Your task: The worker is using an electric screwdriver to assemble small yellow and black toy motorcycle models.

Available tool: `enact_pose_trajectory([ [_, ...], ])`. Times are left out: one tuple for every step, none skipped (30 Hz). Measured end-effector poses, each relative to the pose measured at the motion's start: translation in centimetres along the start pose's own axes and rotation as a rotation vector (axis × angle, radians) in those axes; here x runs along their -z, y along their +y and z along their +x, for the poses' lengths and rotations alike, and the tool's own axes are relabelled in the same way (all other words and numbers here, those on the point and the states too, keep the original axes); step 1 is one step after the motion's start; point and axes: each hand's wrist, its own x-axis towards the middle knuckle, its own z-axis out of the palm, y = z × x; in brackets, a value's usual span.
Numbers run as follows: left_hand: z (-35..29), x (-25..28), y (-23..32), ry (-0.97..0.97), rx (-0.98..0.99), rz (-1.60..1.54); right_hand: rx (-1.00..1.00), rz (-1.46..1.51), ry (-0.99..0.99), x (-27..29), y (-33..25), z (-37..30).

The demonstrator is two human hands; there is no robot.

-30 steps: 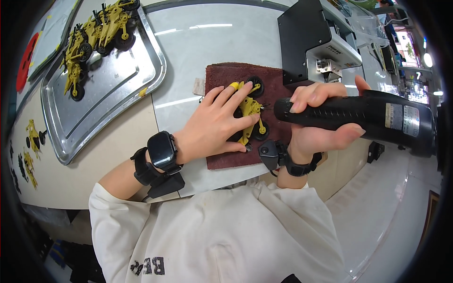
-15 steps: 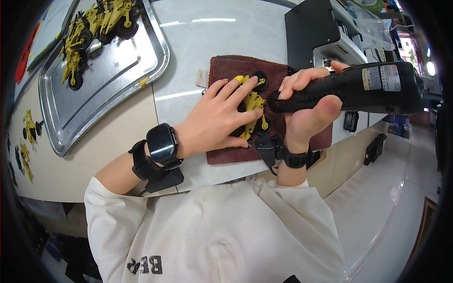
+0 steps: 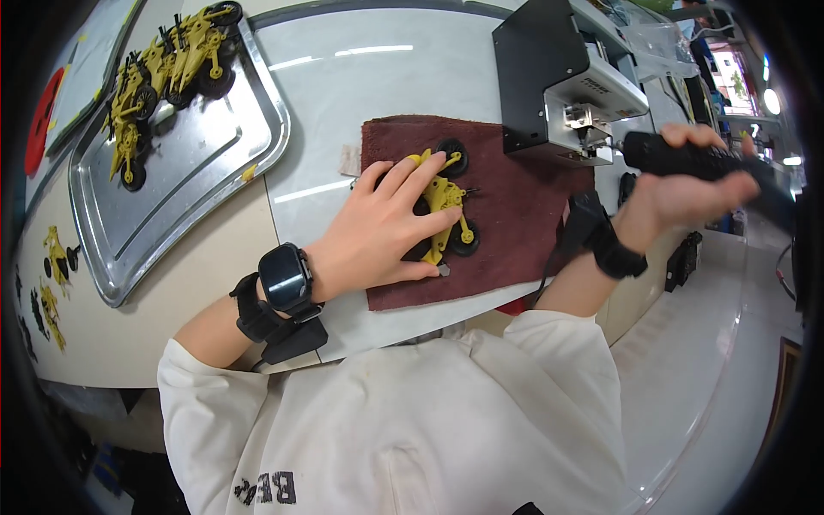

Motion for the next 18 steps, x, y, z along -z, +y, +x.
enact_pose_trajectory([
  [0.0, 0.0, 0.0, 0.002, -0.009, 0.001, -0.007, -0.049, 0.01, -0.7, 0.6, -0.1],
  [0.0, 0.0, 0.0, -0.002, -0.008, -0.002, -0.024, -0.033, 0.0, -1.0, 1.6, -0.4],
  [-0.1, 0.0, 0.0, -0.007, -0.001, -0.003, -0.001, -0.029, -0.012, -1.1, 1.8, -0.7],
  [-0.1, 0.0, 0.0, -0.006, -0.002, -0.001, 0.001, -0.036, -0.002, -1.2, 1.6, -0.9],
  [-0.1, 0.0, 0.0, -0.007, 0.0, 0.0, 0.003, -0.044, 0.009, -1.1, 1.3, -1.0],
  [0.0, 0.1, 0.0, -0.006, 0.002, 0.003, 0.017, -0.03, 0.015, -0.9, 1.1, -1.2],
  [0.0, 0.2, 0.0, -0.004, 0.003, 0.007, 0.03, -0.018, 0.021, -0.6, 0.9, -1.3],
  [-0.1, 0.2, 0.0, -0.006, -0.001, 0.012, 0.056, -0.004, 0.032, -0.2, 0.8, -1.4],
  [-0.1, 0.1, 0.0, -0.01, -0.007, 0.013, 0.08, -0.04, 0.056, 0.0, 0.4, -1.3],
  [-0.1, 0.1, 0.1, -0.011, -0.01, 0.011, 0.095, -0.047, 0.06, 0.1, 0.2, -0.8],
  [0.0, 0.1, 0.1, -0.003, -0.008, 0.012, 0.11, -0.054, 0.063, 0.1, 0.4, -0.3],
  [0.1, 0.2, 0.1, 0.003, -0.015, 0.011, 0.118, -0.084, 0.037, 0.1, 0.8, 0.3],
  [0.3, 0.1, 0.1, 0.002, -0.026, 0.006, 0.127, -0.115, 0.012, 0.0, 1.2, 0.7],
  [0.4, 0.1, 0.1, 0.001, -0.036, 0.001, 0.039, -0.06, -0.043, -0.2, 1.5, 0.4],
  [0.2, 0.1, 0.0, 0.004, -0.031, 0.005, -0.004, 0.007, -0.106, -0.7, 2.5, 0.1],
  [0.1, 0.1, -0.1, 0.009, -0.027, 0.008, -0.021, 0.003, -0.112, -0.7, 2.7, 0.0],
  [-0.1, 0.2, -0.1, 0.009, -0.018, 0.013, -0.038, -0.001, -0.119, -0.9, 2.7, -0.2],
  [-0.1, 0.2, -0.1, 0.012, -0.013, 0.014, -0.093, -0.002, -0.122, -0.8, 2.1, -0.5],
])
